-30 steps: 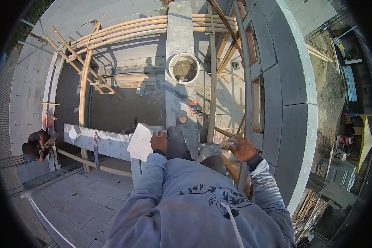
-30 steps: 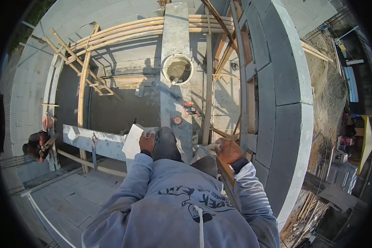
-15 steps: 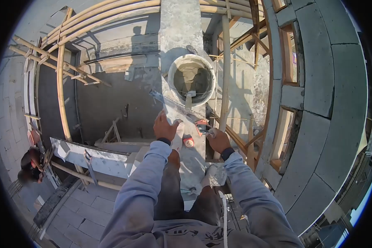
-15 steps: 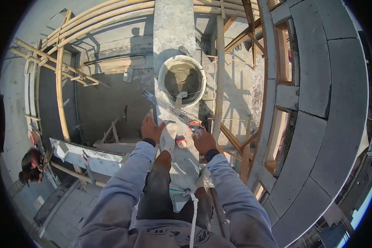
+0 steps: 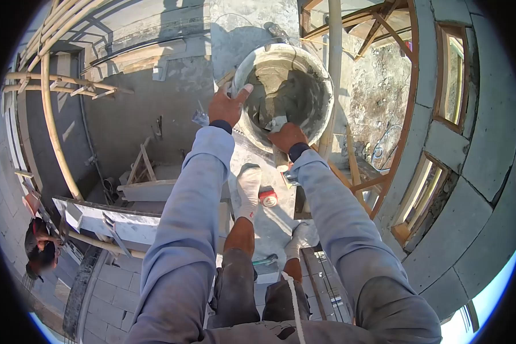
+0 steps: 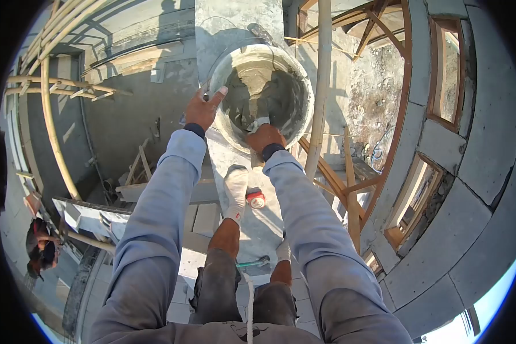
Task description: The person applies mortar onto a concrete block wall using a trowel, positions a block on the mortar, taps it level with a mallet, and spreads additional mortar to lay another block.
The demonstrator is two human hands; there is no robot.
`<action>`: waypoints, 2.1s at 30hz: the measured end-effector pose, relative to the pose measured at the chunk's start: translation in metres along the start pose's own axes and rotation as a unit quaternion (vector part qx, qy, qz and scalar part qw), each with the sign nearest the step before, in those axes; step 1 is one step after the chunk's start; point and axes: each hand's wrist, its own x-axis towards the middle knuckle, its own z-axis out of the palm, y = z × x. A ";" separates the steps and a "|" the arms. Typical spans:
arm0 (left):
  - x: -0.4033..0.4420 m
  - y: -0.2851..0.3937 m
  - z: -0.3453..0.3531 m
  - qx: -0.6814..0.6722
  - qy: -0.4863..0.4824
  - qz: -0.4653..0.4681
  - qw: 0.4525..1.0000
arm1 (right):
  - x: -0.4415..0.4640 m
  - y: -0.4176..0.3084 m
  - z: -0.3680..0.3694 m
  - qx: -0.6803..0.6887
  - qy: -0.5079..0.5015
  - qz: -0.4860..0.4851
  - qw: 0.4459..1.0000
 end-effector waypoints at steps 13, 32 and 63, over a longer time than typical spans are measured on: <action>0.014 -0.006 0.001 -0.157 -0.059 0.026 0.986 | 0.035 -0.028 -0.076 -0.281 0.054 -0.082 0.955; -0.015 0.017 0.006 -0.167 -0.096 -0.043 0.980 | -0.028 0.084 -0.032 0.022 -0.025 -0.287 0.957; -0.260 0.294 -0.004 -0.155 -0.329 0.017 0.931 | -0.655 0.310 -0.037 0.716 0.136 -0.242 0.641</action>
